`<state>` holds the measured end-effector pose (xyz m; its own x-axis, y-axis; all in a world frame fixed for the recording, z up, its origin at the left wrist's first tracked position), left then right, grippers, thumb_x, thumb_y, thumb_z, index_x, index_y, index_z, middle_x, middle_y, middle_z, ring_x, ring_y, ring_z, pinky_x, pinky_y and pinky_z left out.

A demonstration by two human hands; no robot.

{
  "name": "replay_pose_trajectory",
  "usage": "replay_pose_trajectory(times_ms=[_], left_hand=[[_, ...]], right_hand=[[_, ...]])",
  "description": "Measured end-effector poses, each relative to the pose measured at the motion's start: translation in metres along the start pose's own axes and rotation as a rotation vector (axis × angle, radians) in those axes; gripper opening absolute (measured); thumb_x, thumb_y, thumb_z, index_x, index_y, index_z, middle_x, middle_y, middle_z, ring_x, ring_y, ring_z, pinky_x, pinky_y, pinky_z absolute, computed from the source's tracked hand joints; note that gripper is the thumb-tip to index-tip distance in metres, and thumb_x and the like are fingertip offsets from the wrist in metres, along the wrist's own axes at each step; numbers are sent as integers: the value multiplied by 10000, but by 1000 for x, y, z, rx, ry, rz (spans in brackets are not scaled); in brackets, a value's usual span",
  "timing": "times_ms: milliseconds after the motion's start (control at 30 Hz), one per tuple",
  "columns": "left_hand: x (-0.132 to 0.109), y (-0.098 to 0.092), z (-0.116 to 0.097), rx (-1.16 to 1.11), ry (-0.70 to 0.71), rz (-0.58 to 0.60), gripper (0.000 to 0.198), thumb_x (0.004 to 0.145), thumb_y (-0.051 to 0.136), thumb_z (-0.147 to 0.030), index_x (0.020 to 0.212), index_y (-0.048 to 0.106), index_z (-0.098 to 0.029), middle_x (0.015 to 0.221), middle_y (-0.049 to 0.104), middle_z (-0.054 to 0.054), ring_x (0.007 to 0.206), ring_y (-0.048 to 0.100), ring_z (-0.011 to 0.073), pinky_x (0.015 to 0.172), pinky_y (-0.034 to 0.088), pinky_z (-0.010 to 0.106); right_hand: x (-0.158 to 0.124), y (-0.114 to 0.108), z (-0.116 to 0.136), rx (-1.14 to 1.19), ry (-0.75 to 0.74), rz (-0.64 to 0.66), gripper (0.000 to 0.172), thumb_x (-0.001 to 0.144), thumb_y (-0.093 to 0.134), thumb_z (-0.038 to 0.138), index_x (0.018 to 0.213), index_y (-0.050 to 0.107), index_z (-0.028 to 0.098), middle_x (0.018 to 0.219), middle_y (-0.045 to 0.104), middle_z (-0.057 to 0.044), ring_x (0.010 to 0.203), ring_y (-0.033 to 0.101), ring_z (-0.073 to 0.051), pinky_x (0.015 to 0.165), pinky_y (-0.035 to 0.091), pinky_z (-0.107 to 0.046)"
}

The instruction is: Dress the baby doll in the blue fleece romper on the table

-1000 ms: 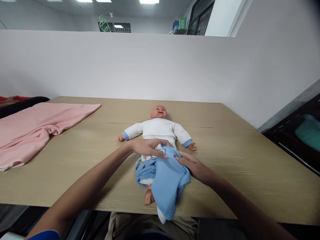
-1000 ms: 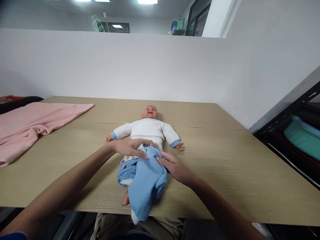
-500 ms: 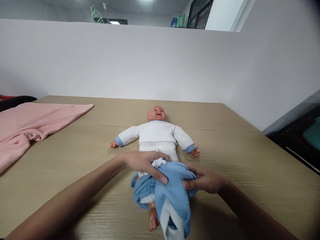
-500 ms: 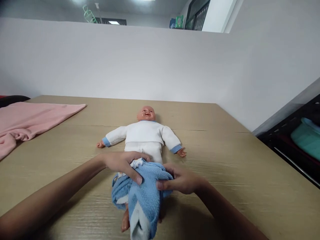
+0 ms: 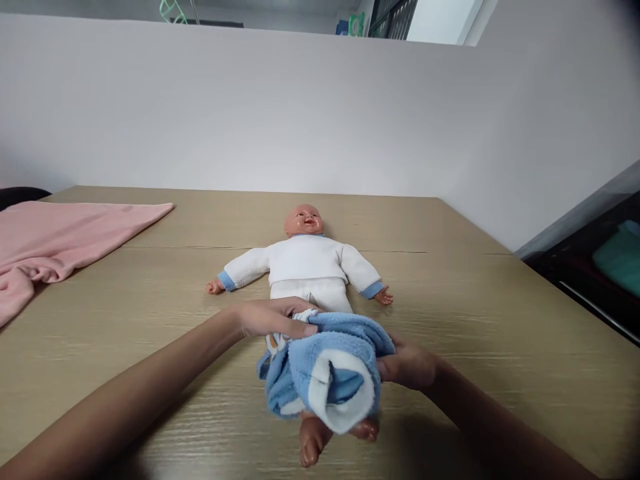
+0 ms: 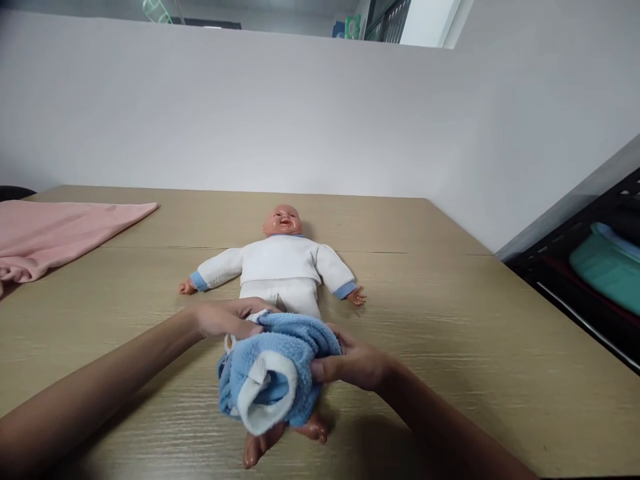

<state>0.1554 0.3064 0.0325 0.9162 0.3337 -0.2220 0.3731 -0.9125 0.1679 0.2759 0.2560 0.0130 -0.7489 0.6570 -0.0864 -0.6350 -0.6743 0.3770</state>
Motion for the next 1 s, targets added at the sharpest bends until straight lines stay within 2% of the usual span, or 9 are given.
replay_pose_trajectory(times_ms=[100,167,267,367,500,700,767,867,1000], left_hand=[[-1,8,5,-96,4,106,704,610,979,-709,976,784,-140,797,724,27,723,641,185,708,556,284],[-2,8,7,-90,26,122,695,645,986,-655,1085,798,-152,909,779,43,828,694,210,812,587,305],[-1,3,9,-50,49,83,648,741,956,-613,1207,789,-194,1070,801,32,986,716,213,948,578,308],[0,1,12,-44,51,20,626,780,938,-609,1236,787,-209,1120,801,28,1071,715,212,1030,551,313],[1,-3,18,-141,-21,-122,600,703,991,-587,1135,812,-211,1009,811,2,935,726,167,924,567,261],[2,15,15,-136,-44,63,534,614,1019,-583,833,791,-153,707,711,-25,601,580,113,615,523,217],[1,11,17,-151,-37,34,515,637,1010,-576,784,767,-146,675,687,-28,579,552,102,592,499,211],[-1,-4,24,-227,-27,-117,532,634,1007,-581,835,769,-150,749,737,-2,672,630,135,709,549,248],[-2,-5,24,-266,-5,-218,563,670,991,-543,1031,796,-157,950,815,55,900,720,212,917,562,326]], right_hand=[[3,-2,-7,142,-17,-3,708,719,938,533,1287,743,157,989,777,-62,891,703,-197,832,560,-282],[3,-4,-7,165,-13,-10,616,741,916,509,1212,766,143,921,754,-44,801,668,-160,739,535,-233],[1,-8,-2,88,-1,-35,586,736,932,529,1144,774,140,886,718,-19,731,611,-126,660,490,-198],[-1,-4,8,-20,-52,-3,724,708,950,618,1215,745,143,948,725,-38,823,647,-162,751,529,-242],[0,10,8,-114,-50,116,876,601,998,667,1257,730,152,872,732,-47,852,680,-223,743,552,-303],[1,0,8,-96,-47,-54,637,684,980,547,1159,793,166,957,764,-43,829,680,-177,809,537,-278],[1,-2,7,-15,-51,-102,640,680,969,511,1192,789,172,1029,786,-63,885,691,-193,848,547,-289],[0,-10,12,-9,-82,-216,580,736,907,454,1226,769,176,1140,789,-83,991,702,-221,929,547,-324],[-4,-16,33,-300,-191,-315,543,861,824,450,1331,708,205,1267,754,-90,1206,672,-278,1064,513,-391]])
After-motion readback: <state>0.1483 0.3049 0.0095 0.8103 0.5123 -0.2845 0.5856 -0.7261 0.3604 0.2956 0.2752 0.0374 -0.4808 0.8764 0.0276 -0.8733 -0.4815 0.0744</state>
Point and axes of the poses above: each hand's wrist, its own x-axis towards the middle knuckle, its own y-axis out of the palm, z = x × y, the point moved 9 cm from there along x, towards the middle knuckle
